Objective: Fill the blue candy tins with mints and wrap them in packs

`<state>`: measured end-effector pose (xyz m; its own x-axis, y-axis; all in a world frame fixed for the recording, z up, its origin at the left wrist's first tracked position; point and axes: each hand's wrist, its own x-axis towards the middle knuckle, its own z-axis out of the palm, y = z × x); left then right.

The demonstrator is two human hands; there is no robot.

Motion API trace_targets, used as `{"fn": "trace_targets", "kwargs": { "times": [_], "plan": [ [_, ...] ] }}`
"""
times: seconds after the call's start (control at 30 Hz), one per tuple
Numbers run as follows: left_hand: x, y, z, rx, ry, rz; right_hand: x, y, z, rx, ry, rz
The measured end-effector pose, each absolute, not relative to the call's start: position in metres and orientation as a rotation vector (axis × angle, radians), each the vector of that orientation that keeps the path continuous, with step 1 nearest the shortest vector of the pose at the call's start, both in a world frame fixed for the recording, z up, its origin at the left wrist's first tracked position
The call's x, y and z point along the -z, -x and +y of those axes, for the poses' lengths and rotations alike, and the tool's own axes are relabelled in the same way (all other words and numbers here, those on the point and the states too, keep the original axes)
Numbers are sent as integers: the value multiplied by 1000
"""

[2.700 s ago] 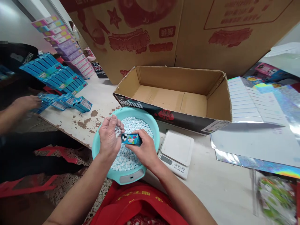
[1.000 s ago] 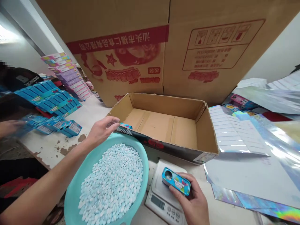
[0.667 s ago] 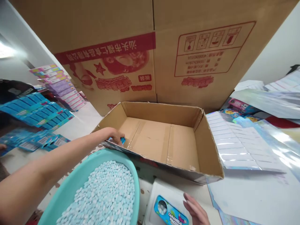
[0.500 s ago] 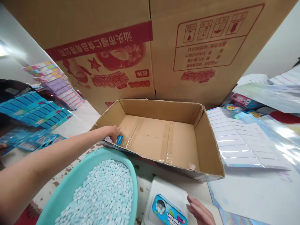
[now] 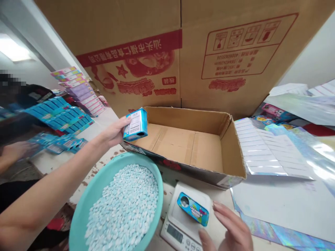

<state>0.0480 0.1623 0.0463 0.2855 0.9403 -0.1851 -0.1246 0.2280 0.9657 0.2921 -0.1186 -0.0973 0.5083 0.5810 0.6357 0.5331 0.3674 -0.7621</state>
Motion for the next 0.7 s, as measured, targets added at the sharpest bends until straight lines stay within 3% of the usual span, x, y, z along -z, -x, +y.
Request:
{"fn": "trace_targets", "kwargs": {
  "times": [0.17,0.37,0.47,0.57,0.7],
  "plan": [
    [-29,-42,69,-864,-499,1036,58,-223,-104,-173,1220,-1303],
    [8,-60,-34,-1128,-413,1019,55,-158,-102,-817,1202,-1113],
    [20,-57,-59,-975,-678,1021,54,-152,-100,-889,1259,-946],
    [33,-23,-42,-701,-1302,1224,47,-177,-100,-767,1338,-875],
    [58,38,-2,8,-2109,1806,31,-232,-107,-419,1371,-794]
  ]
}}
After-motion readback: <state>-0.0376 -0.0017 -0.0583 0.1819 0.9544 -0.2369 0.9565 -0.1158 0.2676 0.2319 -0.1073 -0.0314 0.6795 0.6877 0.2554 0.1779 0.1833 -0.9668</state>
